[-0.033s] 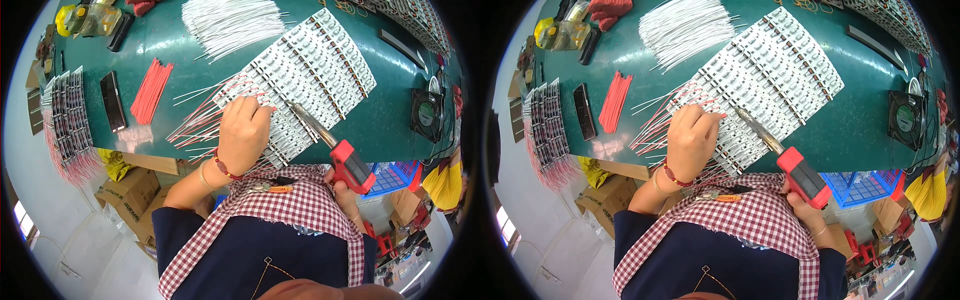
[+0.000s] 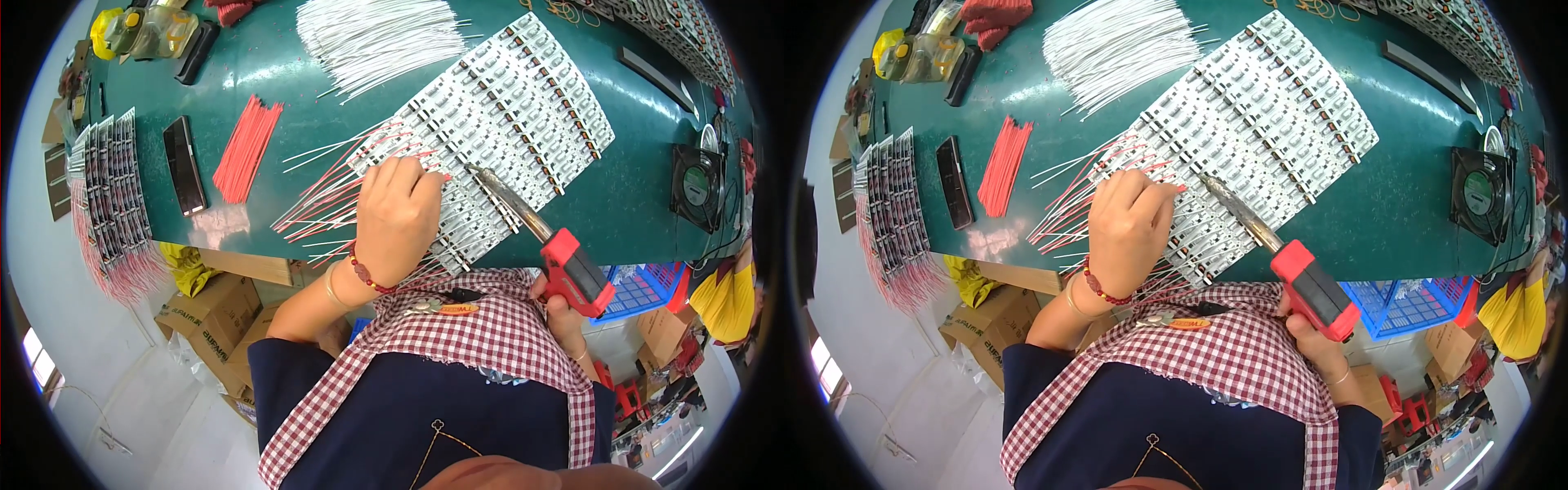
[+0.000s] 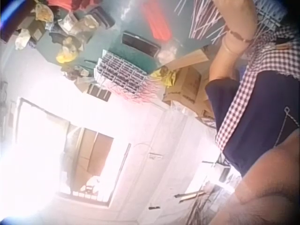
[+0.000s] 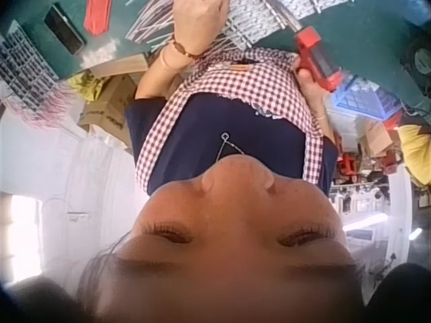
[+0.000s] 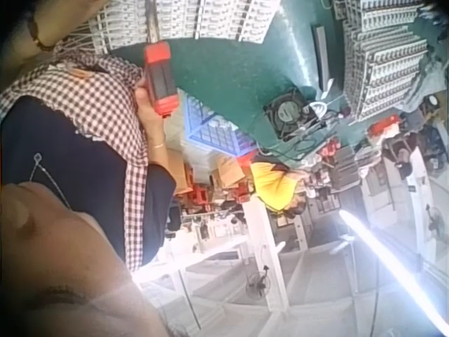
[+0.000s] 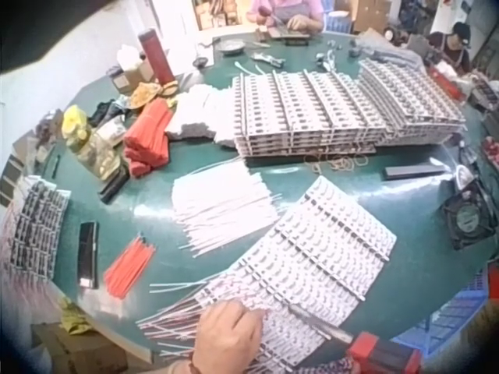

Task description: The person solders wires attached to an electronic component panel using a soldering tool, inserts wires into the panel by hand, and solders the inserted wires with the tool.

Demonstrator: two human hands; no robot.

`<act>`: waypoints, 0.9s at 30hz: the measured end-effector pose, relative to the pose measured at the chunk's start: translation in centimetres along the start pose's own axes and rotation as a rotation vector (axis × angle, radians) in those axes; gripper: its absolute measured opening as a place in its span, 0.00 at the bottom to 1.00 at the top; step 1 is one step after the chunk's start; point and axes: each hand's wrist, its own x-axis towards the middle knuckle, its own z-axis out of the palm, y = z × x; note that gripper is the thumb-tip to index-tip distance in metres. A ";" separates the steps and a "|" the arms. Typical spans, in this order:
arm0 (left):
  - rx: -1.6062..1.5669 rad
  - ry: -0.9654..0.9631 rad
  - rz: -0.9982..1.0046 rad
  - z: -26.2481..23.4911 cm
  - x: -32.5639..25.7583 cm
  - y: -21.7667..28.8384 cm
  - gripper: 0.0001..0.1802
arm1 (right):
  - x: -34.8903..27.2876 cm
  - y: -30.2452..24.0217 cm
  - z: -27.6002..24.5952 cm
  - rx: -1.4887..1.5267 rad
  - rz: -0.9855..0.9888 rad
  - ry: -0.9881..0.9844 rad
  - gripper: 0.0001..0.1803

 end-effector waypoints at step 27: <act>0.017 0.005 0.024 0.5 -0.8 0.9 0.08 | -1.1 2.8 -1.8 -0.082 -0.091 -0.044 0.21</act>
